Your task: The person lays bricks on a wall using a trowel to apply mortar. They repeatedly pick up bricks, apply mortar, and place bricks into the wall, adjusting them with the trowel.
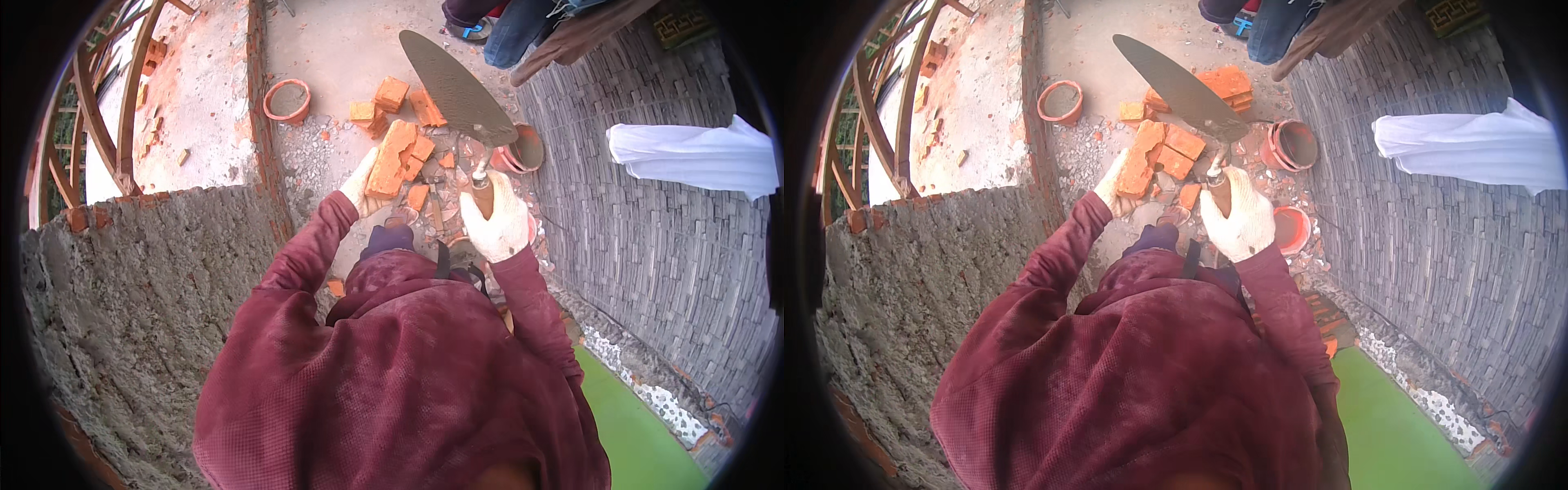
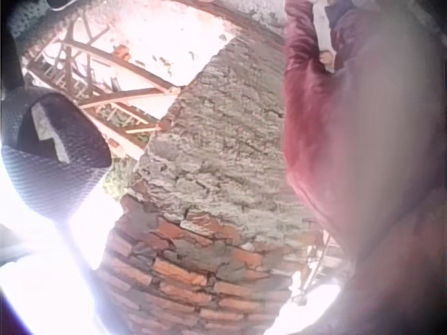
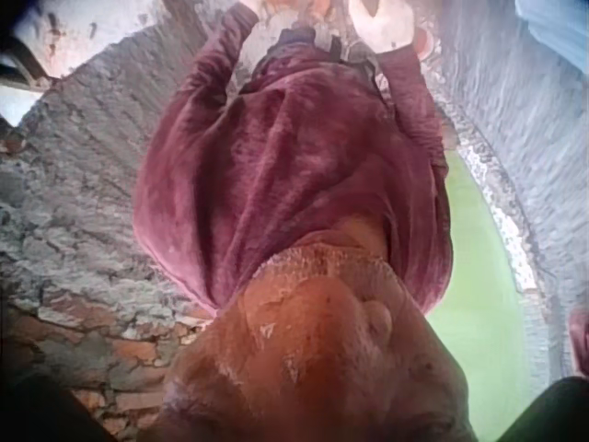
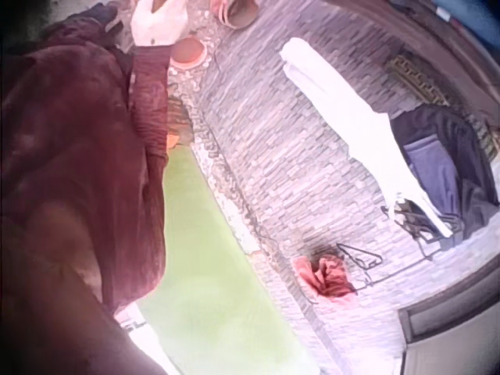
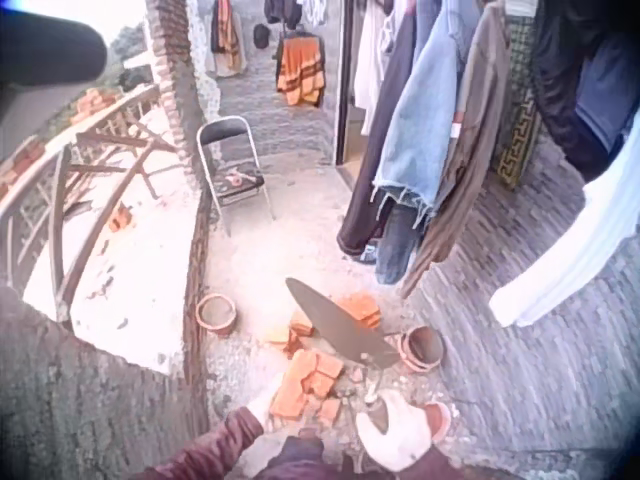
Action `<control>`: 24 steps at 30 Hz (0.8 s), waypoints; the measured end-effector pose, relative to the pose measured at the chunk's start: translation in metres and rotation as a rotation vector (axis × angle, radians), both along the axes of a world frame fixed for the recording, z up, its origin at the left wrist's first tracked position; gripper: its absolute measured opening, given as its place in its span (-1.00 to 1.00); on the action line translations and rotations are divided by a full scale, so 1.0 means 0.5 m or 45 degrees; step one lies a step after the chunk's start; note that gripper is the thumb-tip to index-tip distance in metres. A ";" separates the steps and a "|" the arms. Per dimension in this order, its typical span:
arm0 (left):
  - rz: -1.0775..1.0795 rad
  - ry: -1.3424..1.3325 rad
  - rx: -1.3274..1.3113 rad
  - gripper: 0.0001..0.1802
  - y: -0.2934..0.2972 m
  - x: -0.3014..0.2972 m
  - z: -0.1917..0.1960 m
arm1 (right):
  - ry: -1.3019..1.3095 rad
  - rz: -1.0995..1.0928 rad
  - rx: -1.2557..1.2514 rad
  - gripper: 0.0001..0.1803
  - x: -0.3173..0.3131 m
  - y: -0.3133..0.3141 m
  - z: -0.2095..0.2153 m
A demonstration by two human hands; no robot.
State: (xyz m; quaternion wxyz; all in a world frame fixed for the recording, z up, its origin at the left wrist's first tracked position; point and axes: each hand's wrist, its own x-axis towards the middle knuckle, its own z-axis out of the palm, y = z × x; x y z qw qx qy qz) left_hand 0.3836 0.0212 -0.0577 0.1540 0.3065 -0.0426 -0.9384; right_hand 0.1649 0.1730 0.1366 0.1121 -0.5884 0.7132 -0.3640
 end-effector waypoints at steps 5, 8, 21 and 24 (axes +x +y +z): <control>0.256 0.051 -0.073 -0.42 -0.022 0.062 0.010 | 0.072 0.212 -0.070 -0.56 0.011 -0.088 0.013; 0.369 -0.086 -0.147 -0.42 -0.004 0.091 0.016 | 0.110 0.219 -0.130 -0.54 -0.002 -0.083 -0.017; 0.087 -1.471 -0.491 -0.36 -0.167 -0.009 -0.343 | -1.179 -0.776 1.210 -0.75 -0.033 0.261 -0.378; 0.042 -1.699 -0.607 -0.32 -0.233 0.042 -0.436 | -1.155 -0.867 1.366 -0.77 -0.022 0.295 -0.387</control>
